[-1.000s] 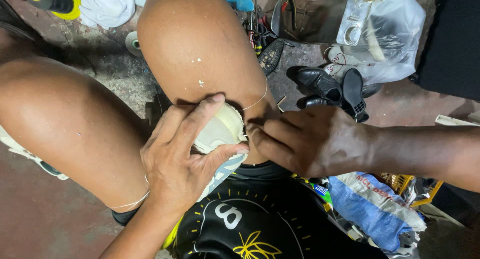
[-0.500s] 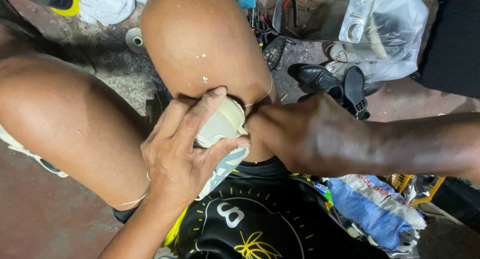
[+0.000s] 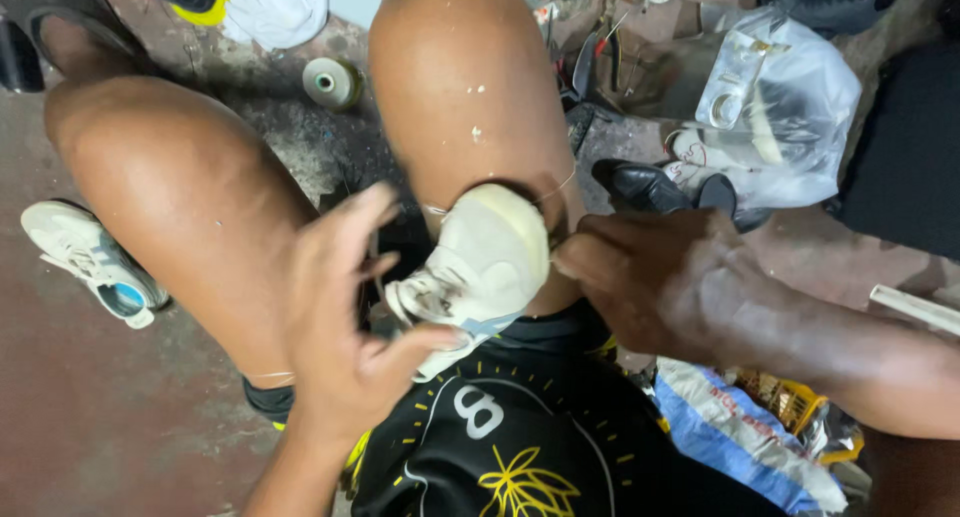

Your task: The person sews the sole of a white shoe using a thread and a needle while holding the shoe in their lap.

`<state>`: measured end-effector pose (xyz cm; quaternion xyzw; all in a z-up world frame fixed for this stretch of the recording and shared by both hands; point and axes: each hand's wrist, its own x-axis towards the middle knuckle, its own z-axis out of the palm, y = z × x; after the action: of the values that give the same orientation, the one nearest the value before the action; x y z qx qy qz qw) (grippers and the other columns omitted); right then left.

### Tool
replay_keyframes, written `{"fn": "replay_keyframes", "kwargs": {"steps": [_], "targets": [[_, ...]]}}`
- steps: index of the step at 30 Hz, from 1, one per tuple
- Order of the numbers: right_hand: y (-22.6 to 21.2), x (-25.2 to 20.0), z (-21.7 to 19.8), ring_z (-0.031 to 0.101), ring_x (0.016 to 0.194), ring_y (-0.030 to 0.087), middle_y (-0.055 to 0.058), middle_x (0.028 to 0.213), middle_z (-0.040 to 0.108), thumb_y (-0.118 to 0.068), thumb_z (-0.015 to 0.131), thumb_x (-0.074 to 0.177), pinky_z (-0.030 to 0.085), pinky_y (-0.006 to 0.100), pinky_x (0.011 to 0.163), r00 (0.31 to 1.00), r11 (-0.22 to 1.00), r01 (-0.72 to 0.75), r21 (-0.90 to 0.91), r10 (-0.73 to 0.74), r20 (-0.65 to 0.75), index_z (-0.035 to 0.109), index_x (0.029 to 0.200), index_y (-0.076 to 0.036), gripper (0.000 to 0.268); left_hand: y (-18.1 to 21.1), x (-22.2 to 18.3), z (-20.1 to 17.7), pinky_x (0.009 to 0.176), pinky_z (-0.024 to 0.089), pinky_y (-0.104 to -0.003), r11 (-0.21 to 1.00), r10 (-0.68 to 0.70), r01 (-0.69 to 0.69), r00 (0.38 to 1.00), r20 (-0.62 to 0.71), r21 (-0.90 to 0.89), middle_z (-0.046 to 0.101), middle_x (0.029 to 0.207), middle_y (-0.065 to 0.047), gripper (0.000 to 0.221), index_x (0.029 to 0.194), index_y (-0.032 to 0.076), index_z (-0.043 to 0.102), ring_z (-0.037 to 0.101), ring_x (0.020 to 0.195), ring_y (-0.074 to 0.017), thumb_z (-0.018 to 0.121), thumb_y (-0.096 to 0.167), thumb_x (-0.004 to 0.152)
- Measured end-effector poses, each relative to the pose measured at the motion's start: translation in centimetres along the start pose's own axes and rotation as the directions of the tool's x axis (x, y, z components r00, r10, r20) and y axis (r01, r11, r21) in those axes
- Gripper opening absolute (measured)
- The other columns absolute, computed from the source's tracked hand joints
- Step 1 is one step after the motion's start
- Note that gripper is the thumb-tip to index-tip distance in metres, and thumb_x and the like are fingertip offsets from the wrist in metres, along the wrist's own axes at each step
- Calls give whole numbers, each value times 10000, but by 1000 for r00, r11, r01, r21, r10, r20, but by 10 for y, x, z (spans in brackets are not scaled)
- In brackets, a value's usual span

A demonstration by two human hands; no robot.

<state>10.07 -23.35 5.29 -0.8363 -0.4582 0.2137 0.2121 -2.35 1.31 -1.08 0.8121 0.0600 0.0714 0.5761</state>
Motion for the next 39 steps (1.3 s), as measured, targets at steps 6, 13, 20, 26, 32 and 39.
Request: {"fn": "replay_keyframes", "kwargs": {"steps": [6,13,20,26,32,39], "targets": [[0,-16,12,694,652,219,77,818,703,-35,749,840,551,352,568,987,989,-131,65,136,-86,674,958,-47,141,-1,-71,-7,755,550,-320,863,-299,318,948,-110,392,724,905,-114,68,1047,90,700,704,807,-211,663,111,993],[-20,-23,19,702,957,325,176,1032,704,-57,806,870,572,411,790,886,964,-97,-246,-29,-463,668,1070,-11,247,-5,-84,16,504,420,-272,764,-624,635,773,117,-116,607,616,-48,175,1075,34,736,497,532,-92,717,88,910],[-70,-2,80,679,904,330,143,1045,613,-453,933,729,565,422,747,939,998,14,-60,-34,-342,615,990,-16,600,16,-79,0,549,454,-223,899,-289,323,945,152,-296,693,925,-47,295,1189,-1,692,575,623,-64,612,-39,908],[-70,6,73,659,892,392,193,1006,614,-143,759,736,549,457,723,931,997,-55,-59,30,-364,568,902,-44,272,27,-73,-8,679,532,-206,994,-89,80,986,-138,-74,637,1240,-132,306,1229,69,688,643,768,-129,660,-3,933],[-68,8,51,611,732,344,143,869,570,-42,663,794,493,437,641,948,982,-181,52,188,-258,581,893,-39,128,0,-96,-36,592,502,-277,942,-257,269,963,-83,202,631,899,-81,633,1206,28,701,591,642,-137,901,301,671],[-67,17,53,582,727,324,120,832,554,-14,652,831,484,407,648,950,984,-140,114,166,-263,556,853,-33,100,-22,-162,-62,605,436,-256,926,-370,319,872,-319,-202,622,675,-21,125,848,58,682,530,616,-78,726,157,908]]}}
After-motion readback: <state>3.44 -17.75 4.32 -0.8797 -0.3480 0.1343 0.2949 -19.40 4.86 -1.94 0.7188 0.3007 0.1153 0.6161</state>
